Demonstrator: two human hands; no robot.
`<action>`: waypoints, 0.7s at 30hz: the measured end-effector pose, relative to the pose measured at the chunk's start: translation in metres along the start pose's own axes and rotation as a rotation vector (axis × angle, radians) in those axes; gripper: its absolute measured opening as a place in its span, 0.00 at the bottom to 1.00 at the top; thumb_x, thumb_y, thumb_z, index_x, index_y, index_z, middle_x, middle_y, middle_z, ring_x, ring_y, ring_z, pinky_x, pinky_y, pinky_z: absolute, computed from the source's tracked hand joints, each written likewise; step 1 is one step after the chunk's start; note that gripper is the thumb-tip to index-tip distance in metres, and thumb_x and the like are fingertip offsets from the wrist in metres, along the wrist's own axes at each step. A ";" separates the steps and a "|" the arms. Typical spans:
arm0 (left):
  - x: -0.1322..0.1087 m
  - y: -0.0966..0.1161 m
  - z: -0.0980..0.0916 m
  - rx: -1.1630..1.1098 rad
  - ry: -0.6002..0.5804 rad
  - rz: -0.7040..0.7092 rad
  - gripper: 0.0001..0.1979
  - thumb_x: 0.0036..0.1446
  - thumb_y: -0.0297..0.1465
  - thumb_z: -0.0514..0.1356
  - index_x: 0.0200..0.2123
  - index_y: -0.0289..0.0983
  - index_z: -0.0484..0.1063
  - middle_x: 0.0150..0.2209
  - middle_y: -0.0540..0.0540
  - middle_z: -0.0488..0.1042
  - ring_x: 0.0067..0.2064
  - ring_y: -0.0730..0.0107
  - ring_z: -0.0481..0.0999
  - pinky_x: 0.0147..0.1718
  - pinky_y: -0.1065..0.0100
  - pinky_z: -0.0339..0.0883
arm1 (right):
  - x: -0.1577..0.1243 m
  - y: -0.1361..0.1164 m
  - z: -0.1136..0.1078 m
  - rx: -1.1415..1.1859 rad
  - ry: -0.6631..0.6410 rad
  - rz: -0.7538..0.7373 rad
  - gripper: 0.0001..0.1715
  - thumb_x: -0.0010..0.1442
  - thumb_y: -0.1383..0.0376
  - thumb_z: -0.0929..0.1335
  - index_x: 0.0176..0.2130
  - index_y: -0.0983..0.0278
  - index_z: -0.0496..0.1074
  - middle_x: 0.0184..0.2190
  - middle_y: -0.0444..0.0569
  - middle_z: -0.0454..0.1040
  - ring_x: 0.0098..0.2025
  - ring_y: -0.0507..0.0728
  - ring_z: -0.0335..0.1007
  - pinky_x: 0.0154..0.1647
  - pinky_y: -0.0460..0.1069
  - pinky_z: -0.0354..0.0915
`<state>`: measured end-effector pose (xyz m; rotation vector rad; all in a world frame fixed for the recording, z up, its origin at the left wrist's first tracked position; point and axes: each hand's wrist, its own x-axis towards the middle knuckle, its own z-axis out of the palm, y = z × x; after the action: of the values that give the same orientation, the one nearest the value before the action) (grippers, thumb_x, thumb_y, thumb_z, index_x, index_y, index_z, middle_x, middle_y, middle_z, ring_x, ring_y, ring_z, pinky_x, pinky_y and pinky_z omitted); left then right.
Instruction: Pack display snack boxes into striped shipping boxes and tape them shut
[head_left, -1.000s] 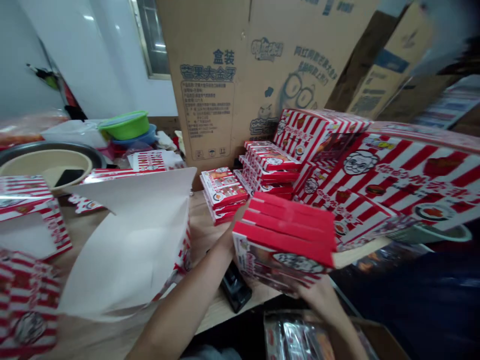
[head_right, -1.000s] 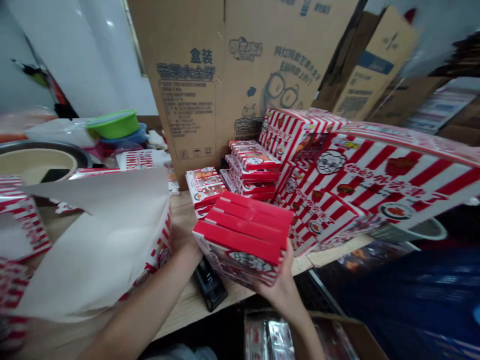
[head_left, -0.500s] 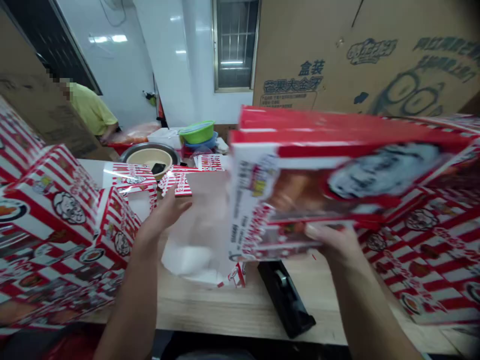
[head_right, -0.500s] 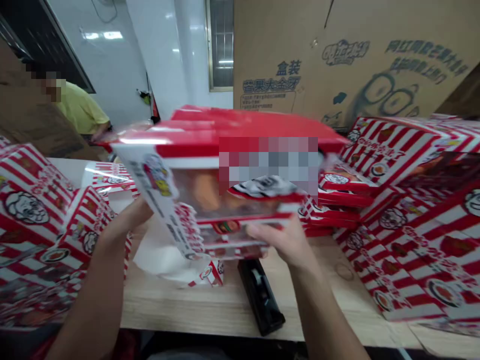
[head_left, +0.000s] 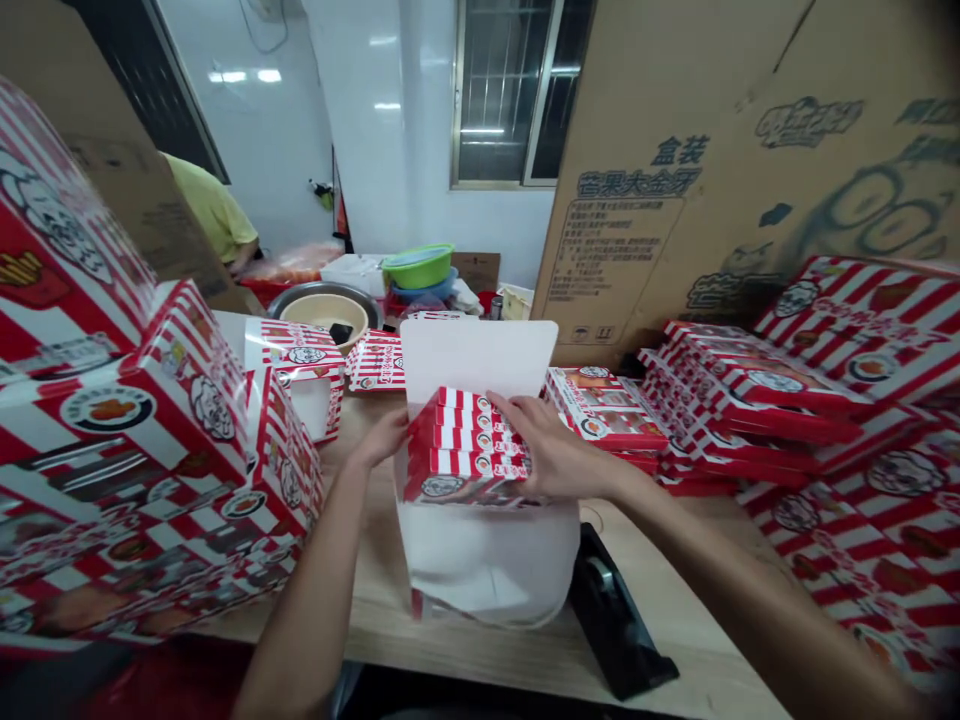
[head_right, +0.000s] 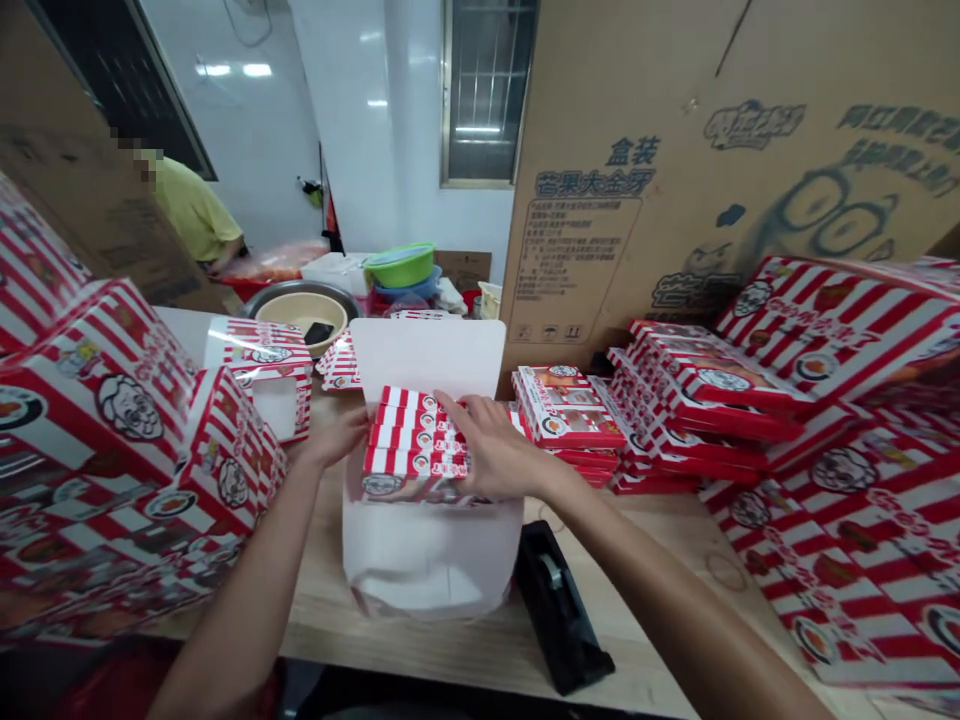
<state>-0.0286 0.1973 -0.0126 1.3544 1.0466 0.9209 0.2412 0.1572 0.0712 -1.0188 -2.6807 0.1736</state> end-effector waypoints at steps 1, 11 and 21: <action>0.001 -0.001 -0.001 0.008 -0.002 -0.001 0.18 0.49 0.38 0.62 0.41 0.32 0.70 0.40 0.44 0.74 0.41 0.62 0.72 0.44 0.58 0.64 | -0.003 0.000 -0.001 -0.002 -0.032 0.001 0.59 0.42 0.58 0.71 0.63 0.69 0.39 0.50 0.61 0.56 0.50 0.67 0.53 0.52 0.59 0.55; -0.003 0.004 0.010 0.104 -0.041 -0.062 0.22 0.44 0.44 0.61 0.36 0.33 0.74 0.33 0.44 0.78 0.38 0.59 0.74 0.39 0.60 0.67 | 0.013 -0.016 0.037 -0.156 -0.287 0.035 0.59 0.36 0.62 0.74 0.62 0.68 0.48 0.51 0.64 0.60 0.53 0.72 0.55 0.52 0.61 0.55; -0.020 0.034 0.036 0.506 0.281 0.160 0.23 0.53 0.41 0.55 0.46 0.31 0.65 0.45 0.36 0.72 0.49 0.54 0.69 0.48 0.54 0.62 | 0.004 -0.011 0.087 -0.222 -0.288 0.202 0.56 0.44 0.60 0.73 0.62 0.74 0.45 0.62 0.67 0.37 0.63 0.71 0.30 0.59 0.68 0.31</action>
<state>0.0020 0.1684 0.0204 1.7794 1.4718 1.0262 0.2063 0.1496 -0.0085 -1.4331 -2.8980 0.0665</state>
